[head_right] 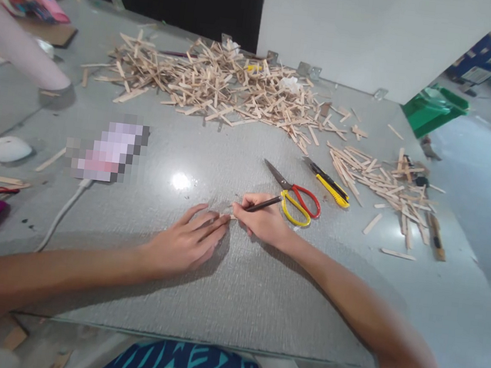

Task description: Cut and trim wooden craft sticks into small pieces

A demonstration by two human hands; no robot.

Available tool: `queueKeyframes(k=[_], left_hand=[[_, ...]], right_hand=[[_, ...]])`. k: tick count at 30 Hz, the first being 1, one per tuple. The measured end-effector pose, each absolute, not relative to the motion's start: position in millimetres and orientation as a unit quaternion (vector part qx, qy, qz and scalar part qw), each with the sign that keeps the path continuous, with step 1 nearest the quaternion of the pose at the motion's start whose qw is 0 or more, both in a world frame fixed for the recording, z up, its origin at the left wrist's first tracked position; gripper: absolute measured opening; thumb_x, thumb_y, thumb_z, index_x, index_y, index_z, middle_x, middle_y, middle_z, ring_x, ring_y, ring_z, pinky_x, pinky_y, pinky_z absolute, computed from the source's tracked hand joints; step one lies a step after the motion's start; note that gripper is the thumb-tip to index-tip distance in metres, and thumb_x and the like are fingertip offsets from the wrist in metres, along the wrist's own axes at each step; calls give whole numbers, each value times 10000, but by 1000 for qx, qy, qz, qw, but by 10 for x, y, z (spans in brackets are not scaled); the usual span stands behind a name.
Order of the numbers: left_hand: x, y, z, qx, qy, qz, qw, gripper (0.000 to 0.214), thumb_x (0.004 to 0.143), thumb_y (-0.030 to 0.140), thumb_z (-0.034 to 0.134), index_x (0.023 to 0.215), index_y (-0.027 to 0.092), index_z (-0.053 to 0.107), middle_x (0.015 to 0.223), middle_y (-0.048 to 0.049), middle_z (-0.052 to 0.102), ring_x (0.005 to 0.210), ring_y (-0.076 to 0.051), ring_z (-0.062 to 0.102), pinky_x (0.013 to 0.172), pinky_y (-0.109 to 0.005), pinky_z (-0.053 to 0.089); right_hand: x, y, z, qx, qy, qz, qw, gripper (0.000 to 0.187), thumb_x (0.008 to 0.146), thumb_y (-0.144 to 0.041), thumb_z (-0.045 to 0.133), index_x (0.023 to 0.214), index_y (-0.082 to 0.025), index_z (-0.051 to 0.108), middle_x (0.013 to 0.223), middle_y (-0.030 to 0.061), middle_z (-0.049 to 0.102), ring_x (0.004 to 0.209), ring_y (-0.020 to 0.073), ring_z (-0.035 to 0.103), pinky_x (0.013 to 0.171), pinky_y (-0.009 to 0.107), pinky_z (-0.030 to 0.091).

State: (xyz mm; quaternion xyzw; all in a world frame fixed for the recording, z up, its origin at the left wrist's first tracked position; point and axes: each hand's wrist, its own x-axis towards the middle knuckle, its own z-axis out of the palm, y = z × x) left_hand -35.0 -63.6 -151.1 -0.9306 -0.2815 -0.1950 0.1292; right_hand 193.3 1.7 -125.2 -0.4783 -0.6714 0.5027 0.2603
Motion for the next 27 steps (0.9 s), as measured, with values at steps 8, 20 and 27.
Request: queueKeyframes(k=[8,20,27], left_hand=[[-351,-630,-1503,-931,-283,-194,124,313,1034,148,564,1256,36,756,1375,-234,769,1175,-336,708,1127,-548,534],[-349,-626,-1511,-931,-280,-195,131,304,1036,146,564,1239,25,755,1360,-229,776,1152,-329,721,1124,-548,541],[-345,-622,-1524,-932,-279,-194,127,314,1046,173,562,1246,27,755,1367,-243,769,1160,-338,714,1128,-557,522]], right_hand=[[1923,13,-1223,-490,-650,522,256,437,976,-367,717,605,-232,529,428,-44,566,322,89,486,347,203,343],[1928,8,-1204,-491,-676,487,256,393,961,-226,628,586,-234,509,416,-49,563,329,95,521,373,198,372],[1936,13,-1304,-460,-684,493,278,464,1008,-422,712,620,-220,558,472,-34,601,376,93,534,400,205,397]])
